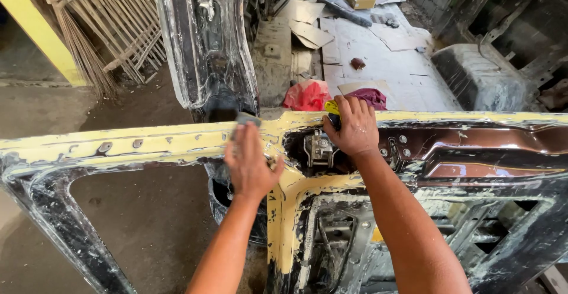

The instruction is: The person sands a large, yellow-painted metal car frame using a sanding block and a yellow cloth. They repeatedly rub the surface to smooth it, occasionally dipping the tools into a green bucket of water to clean them.

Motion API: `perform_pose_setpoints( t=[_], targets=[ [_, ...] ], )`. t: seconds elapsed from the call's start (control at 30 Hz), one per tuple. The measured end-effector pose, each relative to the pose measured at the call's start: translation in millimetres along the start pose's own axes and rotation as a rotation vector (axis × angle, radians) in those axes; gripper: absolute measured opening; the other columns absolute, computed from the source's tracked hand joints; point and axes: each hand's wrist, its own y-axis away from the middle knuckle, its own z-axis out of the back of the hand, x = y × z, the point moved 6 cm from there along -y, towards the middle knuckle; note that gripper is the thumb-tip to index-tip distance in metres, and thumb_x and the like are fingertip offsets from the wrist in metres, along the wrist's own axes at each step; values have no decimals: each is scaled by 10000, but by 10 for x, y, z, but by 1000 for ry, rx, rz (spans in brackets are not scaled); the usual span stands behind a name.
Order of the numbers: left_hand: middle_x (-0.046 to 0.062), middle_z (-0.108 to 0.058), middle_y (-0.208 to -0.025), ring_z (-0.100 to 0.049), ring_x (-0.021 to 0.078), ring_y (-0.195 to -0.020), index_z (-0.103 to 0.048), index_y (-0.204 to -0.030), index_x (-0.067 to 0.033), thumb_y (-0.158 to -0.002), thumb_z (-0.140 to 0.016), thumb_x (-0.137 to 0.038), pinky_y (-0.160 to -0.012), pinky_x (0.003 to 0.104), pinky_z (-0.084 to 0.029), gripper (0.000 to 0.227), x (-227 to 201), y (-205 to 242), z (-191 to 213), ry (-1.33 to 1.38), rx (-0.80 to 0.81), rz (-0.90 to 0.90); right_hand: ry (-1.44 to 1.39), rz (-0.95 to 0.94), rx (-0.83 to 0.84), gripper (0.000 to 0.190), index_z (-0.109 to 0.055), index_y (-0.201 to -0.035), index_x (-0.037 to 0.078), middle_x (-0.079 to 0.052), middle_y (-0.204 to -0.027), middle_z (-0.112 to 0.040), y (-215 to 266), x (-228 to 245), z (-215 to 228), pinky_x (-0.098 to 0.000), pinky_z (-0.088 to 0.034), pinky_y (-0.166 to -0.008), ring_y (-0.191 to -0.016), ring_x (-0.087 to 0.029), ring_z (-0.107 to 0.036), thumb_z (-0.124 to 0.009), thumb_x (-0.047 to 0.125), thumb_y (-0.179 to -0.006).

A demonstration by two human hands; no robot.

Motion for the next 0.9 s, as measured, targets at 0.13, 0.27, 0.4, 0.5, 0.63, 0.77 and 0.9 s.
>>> perform_pose_setpoints(
  t=[0.13,0.27,0.4,0.5,0.63,0.77,0.9],
  targets=[
    [163,-274,-1652,-279,287,-1525,-302,-1545,35,-945,-454,-634,-1185,586,-240,911,-118,0,-125,52,-4,-194,-6,-2,9,529,-602,-1308,56,-142,-1136,-622,-13,-11,5,-475,-441,-877,-1014,-354,-582,-706,378,-901],
    [166,-295,-1655,-302,268,-1521,-345,-1551,32,-962,-471,-611,-1199,585,-232,880,82,4,-32,9,-29,-88,-29,14,-12,523,-598,-1298,55,-142,-1151,-622,2,3,7,-472,-441,-885,-1033,-355,-582,-703,377,-900],
    [180,-299,-1638,-282,312,-1520,-390,-1518,41,-933,-480,-625,-1186,593,-195,891,-202,30,-28,4,-14,-158,-26,3,-5,514,-602,-1307,50,-142,-1138,-619,-12,7,16,-475,-443,-901,-1039,-360,-580,-701,371,-917],
    [154,-310,-1648,-287,290,-1530,-407,-1518,9,-939,-487,-622,-1208,578,-197,860,-97,61,-116,47,44,-177,-44,29,-39,506,-599,-1286,50,-151,-1161,-621,8,-2,35,-475,-441,-898,-1048,-363,-580,-698,368,-904],
    [180,-302,-1647,-281,296,-1518,-389,-1520,18,-937,-501,-621,-1197,588,-206,872,4,22,-37,-5,-17,18,-29,21,-16,508,-601,-1279,46,-152,-1139,-616,18,19,3,-476,-443,-905,-1046,-362,-582,-701,372,-902],
    [168,-288,-1652,-265,295,-1527,-346,-1537,7,-914,-512,-614,-1186,593,-205,895,-127,2,-89,16,62,-120,-27,21,-12,516,-608,-1291,42,-149,-1147,-622,-5,2,3,-476,-444,-912,-1047,-362,-582,-704,368,-903],
    [171,-273,-1661,-252,273,-1537,-304,-1557,9,-930,-499,-613,-1187,591,-213,904,-76,-76,-5,7,51,-59,-21,21,-30,512,-612,-1274,48,-144,-1160,-628,-3,12,7,-476,-442,-907,-1058,-358,-586,-709,366,-885]
  ],
)
